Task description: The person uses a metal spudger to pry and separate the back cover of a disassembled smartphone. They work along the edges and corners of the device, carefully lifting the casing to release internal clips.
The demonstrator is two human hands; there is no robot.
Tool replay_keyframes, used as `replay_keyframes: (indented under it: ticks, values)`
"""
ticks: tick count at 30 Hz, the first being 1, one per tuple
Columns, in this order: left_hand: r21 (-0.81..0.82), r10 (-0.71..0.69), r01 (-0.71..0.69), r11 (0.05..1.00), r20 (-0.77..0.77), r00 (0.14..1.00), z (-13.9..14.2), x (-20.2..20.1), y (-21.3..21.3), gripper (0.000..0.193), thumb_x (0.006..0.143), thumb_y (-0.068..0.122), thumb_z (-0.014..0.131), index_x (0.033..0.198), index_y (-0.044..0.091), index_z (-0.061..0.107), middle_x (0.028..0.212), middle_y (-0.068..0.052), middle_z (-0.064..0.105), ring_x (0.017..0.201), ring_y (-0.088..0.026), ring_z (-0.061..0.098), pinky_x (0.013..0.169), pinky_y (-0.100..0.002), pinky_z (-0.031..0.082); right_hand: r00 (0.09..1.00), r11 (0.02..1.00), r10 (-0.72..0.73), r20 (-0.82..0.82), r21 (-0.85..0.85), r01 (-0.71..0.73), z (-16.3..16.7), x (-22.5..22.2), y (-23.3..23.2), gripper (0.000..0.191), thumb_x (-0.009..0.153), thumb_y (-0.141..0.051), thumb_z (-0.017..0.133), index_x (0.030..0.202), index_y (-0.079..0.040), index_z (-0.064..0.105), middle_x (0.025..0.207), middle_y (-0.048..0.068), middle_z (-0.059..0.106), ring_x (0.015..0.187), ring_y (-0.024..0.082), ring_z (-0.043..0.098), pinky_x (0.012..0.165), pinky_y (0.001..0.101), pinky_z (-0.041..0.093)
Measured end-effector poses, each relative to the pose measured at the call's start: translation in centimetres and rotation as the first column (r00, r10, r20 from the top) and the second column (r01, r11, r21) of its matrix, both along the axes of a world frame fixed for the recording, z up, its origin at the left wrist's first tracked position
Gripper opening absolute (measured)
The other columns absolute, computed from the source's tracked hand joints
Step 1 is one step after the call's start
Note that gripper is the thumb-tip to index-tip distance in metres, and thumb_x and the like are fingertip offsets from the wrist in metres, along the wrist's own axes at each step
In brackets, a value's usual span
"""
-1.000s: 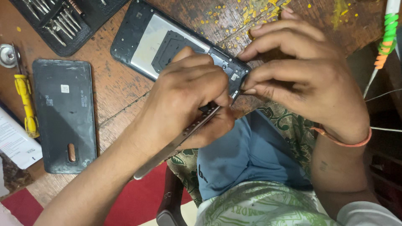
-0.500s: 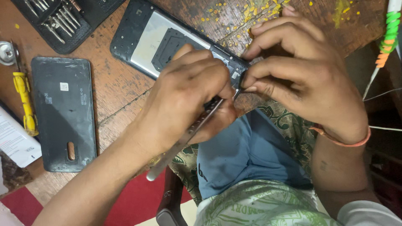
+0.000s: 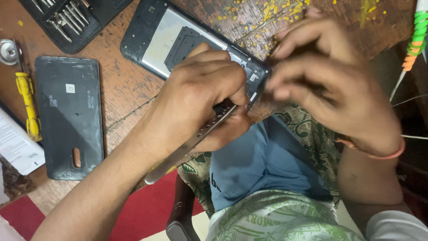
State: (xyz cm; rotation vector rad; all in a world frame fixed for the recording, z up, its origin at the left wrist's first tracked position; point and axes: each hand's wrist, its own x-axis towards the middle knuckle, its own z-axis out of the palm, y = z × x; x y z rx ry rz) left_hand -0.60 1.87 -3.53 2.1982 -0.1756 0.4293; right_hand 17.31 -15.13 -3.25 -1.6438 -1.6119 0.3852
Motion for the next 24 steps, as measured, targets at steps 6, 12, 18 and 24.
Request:
replay_keyframes:
  ticks: [6,12,18,24]
  values:
    - [0.017,0.019,-0.019,1.000,0.006,1.000,0.2,0.4,-0.3,0.027,0.073,-0.001,0.076,0.082,0.006,0.052,0.077,-0.007,0.052,0.080,-0.027,0.058,0.081,-0.038,0.043,0.948,0.989,-0.142,0.286,0.076,0.125,-2.5,-1.5,-1.4,0.015,0.078,-0.002,0.084,0.089,-0.002,0.074,0.097,0.013,0.056,0.115,0.035,0.056,0.117,0.0521,0.041]
    - [-0.005,0.013,-0.013,1.000,-0.001,1.000,0.9,0.6,-0.2,0.024,0.073,-0.002,0.074,0.080,0.005,0.052,0.076,-0.008,0.053,0.079,-0.028,0.058,0.083,-0.040,0.044,0.985,0.984,-0.044,0.169,0.177,0.013,-2.9,-2.6,-2.3,0.014,0.073,-0.014,0.080,0.085,-0.015,0.073,0.094,0.005,0.061,0.111,0.031,0.054,0.115,0.0585,0.032]
    - [0.014,0.002,-0.002,1.000,-0.018,1.000,0.8,0.7,-0.1,0.024,0.071,0.001,0.077,0.076,0.008,0.054,0.072,-0.006,0.055,0.073,-0.025,0.058,0.076,-0.040,0.040,0.947,0.981,-0.193,0.259,0.055,0.185,-2.1,-3.1,-1.9,0.022,0.073,-0.004,0.078,0.094,-0.010,0.079,0.103,0.010,0.066,0.119,0.037,0.054,0.114,0.0508,0.041]
    - [-0.003,0.011,-0.010,1.000,0.039,0.999,-0.1,0.6,0.1,0.026,0.077,0.004,0.078,0.084,0.007,0.054,0.080,-0.006,0.056,0.079,-0.024,0.059,0.081,-0.037,0.043,0.996,0.989,0.072,0.059,0.125,-0.079,-1.9,-3.4,-2.4,0.026,0.088,-0.026,0.081,0.107,-0.008,0.074,0.116,0.008,0.067,0.128,0.030,0.058,0.118,0.0491,0.046]
